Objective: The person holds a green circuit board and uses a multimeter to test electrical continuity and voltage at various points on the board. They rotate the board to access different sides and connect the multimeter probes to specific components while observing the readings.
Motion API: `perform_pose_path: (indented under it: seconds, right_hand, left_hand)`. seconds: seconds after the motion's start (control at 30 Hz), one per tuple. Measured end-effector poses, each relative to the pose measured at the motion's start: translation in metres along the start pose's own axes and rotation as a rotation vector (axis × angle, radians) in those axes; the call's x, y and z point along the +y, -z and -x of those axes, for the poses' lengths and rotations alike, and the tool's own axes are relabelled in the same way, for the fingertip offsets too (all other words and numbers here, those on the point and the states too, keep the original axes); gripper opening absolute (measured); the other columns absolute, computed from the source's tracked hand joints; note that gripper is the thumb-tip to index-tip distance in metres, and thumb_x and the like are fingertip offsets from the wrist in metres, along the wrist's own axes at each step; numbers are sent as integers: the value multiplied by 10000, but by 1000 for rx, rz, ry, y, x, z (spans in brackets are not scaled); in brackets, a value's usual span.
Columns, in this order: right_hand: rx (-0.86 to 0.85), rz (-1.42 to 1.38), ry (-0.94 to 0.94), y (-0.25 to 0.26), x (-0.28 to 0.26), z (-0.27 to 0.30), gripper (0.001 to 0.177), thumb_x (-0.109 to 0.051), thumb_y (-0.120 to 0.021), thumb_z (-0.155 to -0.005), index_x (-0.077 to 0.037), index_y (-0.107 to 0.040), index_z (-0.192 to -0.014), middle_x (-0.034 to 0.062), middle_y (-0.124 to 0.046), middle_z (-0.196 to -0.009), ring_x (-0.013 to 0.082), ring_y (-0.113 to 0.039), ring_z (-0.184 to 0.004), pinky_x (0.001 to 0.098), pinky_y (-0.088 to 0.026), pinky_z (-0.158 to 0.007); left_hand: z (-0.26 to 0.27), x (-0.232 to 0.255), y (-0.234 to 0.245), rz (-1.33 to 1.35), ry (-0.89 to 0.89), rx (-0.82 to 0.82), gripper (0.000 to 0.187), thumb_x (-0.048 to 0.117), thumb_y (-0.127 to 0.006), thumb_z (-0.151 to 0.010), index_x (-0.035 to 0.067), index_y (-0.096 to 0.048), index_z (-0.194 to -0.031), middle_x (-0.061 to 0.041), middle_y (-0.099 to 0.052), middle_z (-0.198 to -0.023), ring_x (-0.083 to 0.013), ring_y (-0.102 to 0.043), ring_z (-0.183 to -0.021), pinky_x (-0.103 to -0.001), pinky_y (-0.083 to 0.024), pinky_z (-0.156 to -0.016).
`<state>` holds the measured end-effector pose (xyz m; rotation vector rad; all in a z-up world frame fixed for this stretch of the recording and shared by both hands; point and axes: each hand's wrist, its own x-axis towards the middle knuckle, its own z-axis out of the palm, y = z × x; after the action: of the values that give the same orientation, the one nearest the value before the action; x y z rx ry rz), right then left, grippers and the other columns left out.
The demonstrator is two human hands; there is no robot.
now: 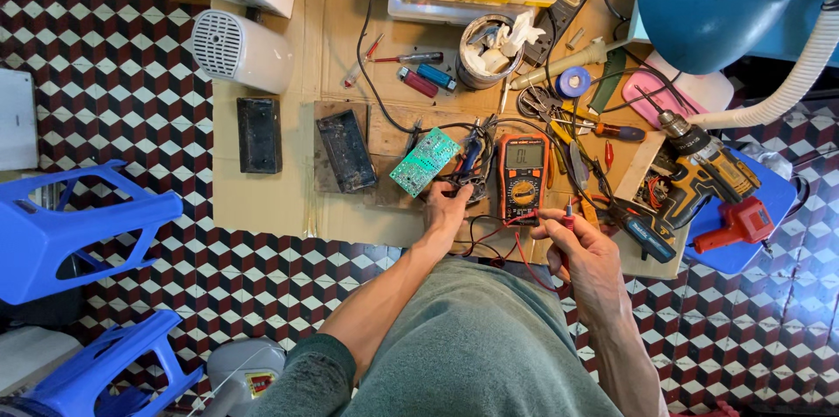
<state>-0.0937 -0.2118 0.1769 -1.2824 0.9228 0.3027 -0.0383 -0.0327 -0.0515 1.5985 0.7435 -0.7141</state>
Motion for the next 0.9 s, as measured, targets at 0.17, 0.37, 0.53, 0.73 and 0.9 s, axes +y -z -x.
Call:
perform_pose_path:
  seconds: [0.17, 0.37, 0.53, 0.73, 0.9]
  right_hand:
    - [-52, 25, -20, -1, 8, -1, 346, -189, -617, -973, 1, -683, -1254, 78, -711, -911, 79, -462, -552, 201, -320, -426]
    - [-54, -71, -81, -3, 16, -12, 315, -177, -622, -950, -21, -688, -1216, 52, -711, -885, 63, -427, -520, 211, -273, -400]
    - [-26, -97, -82, -9, 28, -23, 288, -232, -643, -977, -7, -694, -1150, 40, -711, -881, 57, -370, -466, 217, -246, -405]
    - [-161, -45, -304, -22, 34, -35, 324, -350, -674, -943, -38, -724, -1018, -8, -615, -682, 55, -322, -385, 234, -182, -360]
    - [-292, 45, -294, -20, 41, -37, 246, -331, -698, -906, -95, -743, -958, -59, -531, -566, 35, -310, -373, 229, -175, -351]
  left_hand:
    - [19, 8, 13, 1, -116, -111, 408, 371, -745, -876, 32, -655, -1083, -80, -647, -774, -135, -589, -573, -295, -468, -483]
    - [79, 61, 39, 187, -113, -335, 403, 379, -716, -918, 17, -658, -1086, 9, -676, -830, -79, -593, -658, -247, -525, -598]
    - [124, 94, 57, 4, -277, -371, 390, 364, -716, -918, 10, -686, -1078, -26, -675, -825, -97, -578, -675, -275, -484, -584]
    - [169, 108, 67, -322, -441, -555, 381, 340, -705, -908, 3, -671, -1083, -109, -763, -958, -163, -728, -869, -313, -584, -770]
    - [169, 119, 79, -366, -339, -657, 401, 356, -687, -915, 24, -671, -1140, -123, -787, -1018, -172, -740, -923, -326, -572, -830]
